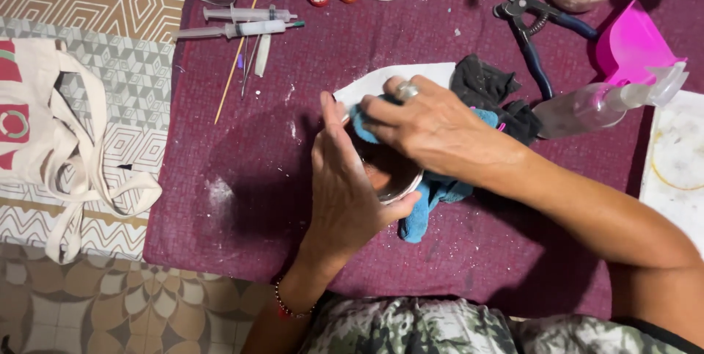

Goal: Decorating a small terracotta pot by cleaning it and applying a checkered pattern

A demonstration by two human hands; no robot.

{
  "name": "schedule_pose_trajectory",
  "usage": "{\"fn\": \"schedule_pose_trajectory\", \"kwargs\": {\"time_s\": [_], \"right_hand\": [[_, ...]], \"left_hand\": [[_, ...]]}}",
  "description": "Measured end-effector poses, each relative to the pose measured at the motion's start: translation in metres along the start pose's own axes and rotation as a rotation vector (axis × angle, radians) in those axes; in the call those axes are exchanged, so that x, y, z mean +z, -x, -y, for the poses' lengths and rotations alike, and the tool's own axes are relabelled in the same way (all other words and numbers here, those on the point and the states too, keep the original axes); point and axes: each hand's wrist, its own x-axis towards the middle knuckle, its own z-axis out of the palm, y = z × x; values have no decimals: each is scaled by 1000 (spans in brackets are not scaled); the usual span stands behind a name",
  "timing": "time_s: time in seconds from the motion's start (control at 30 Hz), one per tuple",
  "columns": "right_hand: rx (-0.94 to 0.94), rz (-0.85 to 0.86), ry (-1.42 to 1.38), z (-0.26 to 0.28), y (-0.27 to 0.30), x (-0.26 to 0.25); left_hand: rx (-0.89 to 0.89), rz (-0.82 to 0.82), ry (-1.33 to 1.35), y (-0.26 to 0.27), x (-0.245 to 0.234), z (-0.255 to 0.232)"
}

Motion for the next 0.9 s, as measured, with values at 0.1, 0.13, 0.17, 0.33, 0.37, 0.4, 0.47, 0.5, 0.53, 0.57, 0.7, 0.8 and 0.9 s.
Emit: {"fn": "schedule_pose_trajectory", "kwargs": {"time_s": [0.1,0.13,0.17,0.33,0.37,0.4,0.47,0.5,0.53,0.57,0.7,0.8,0.9], "right_hand": [[160,-101,-268,1,14,-7],[155,-100,-265,6,18,-8],[263,-149,-339,11,21,-9],[445,-248,-349,35,14,-5],[441,-201,-335,36,10,-2],[435,-156,-323,37,6,1],[429,-119,-278,37,2,5],[423,-80,-236,39,1,7],[421,-75,-239,40,0,8],[399,-64,-218,41,-1,10],[322,29,-190,48,-8,10],[224,24,-250,51,-15,7],[125,12,-360,56,-18,-1]], "left_hand": [[-130,85,282,0,-14,0],[-131,79,282,5,-16,3],[-140,42,281,10,-18,7],[-248,78,599,23,-14,20],[-298,75,667,26,-6,20],[-348,70,733,29,1,20],[-358,13,759,20,2,14],[-371,-44,783,16,3,11],[-378,-46,785,15,4,10],[-391,-48,754,15,4,9],[-417,5,614,15,0,11],[-328,-49,597,14,1,13],[-405,-47,697,12,1,9]]}}
